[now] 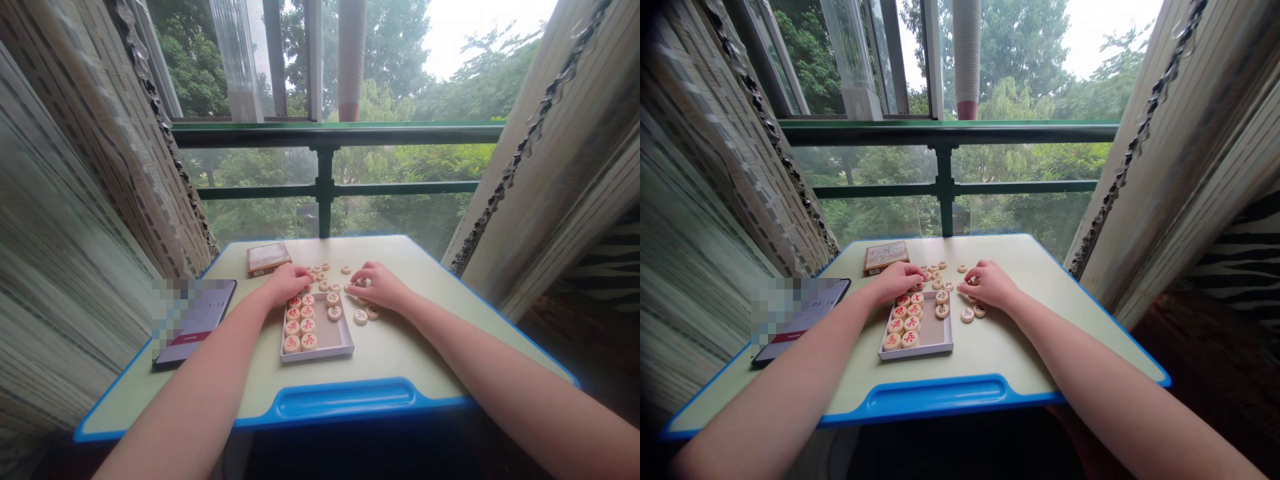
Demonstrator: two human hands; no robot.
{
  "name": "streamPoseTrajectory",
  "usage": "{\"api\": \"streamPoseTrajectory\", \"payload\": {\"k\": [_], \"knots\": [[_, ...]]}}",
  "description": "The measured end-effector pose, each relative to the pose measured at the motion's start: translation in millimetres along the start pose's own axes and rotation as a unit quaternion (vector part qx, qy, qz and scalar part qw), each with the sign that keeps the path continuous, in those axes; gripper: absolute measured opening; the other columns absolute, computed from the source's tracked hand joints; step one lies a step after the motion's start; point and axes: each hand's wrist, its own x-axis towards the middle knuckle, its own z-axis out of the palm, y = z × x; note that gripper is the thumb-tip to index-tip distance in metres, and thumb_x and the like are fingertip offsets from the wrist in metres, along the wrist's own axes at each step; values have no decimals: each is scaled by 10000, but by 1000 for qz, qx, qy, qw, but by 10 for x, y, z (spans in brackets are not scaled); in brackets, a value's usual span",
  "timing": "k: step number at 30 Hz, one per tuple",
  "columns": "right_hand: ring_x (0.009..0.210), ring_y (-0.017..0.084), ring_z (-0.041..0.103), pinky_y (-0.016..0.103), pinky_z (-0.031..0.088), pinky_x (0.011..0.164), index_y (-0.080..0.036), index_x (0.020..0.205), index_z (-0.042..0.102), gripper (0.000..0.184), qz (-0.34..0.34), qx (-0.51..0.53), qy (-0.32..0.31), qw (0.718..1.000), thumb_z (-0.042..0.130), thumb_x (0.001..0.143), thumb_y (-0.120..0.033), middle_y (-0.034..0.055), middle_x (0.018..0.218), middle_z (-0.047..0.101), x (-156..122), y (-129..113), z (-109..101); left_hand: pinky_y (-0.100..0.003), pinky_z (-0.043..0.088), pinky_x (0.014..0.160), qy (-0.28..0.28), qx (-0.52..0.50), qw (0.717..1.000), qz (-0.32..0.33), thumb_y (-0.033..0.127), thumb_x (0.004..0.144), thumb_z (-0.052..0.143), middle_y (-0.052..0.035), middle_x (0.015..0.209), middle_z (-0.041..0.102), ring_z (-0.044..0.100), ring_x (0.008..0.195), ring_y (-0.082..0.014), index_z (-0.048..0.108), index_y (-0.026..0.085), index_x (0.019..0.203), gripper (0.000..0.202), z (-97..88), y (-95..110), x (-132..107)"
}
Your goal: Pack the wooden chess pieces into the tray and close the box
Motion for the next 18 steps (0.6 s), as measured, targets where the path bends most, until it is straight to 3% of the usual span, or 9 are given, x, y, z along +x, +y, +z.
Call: {"api": "streamPoseTrajectory", "payload": {"k": [4,8,18], "knots": [[860,210,533,325,432,778,-223,806,702,216,-10,8,16,1000,619,719,-404,64,852,576,-6,-17,-13,-204,386,479,-2,1,1000,-2,266,686,527,-61,758,675,538,564,-109,659,136,811,223,-4,12,-7],[833,179,542,305,439,776,-214,879,692,210,-77,48,41,995,594,751,-350,56,860,568,-63,-89,-58,-201,382,473,-1,-6,1000,0,268,680,532,-63,753,670,537,562,-109,657,131,812,227,-4,9,-8],[862,191,538,340,442,800,-212,979,688,253,-238,85,-2,968,619,755,-306,69,846,573,-204,-327,-110,-205,386,483,-6,-6,1000,0,282,669,549,-58,754,671,528,551,-106,665,133,820,242,-9,4,-1]]}}
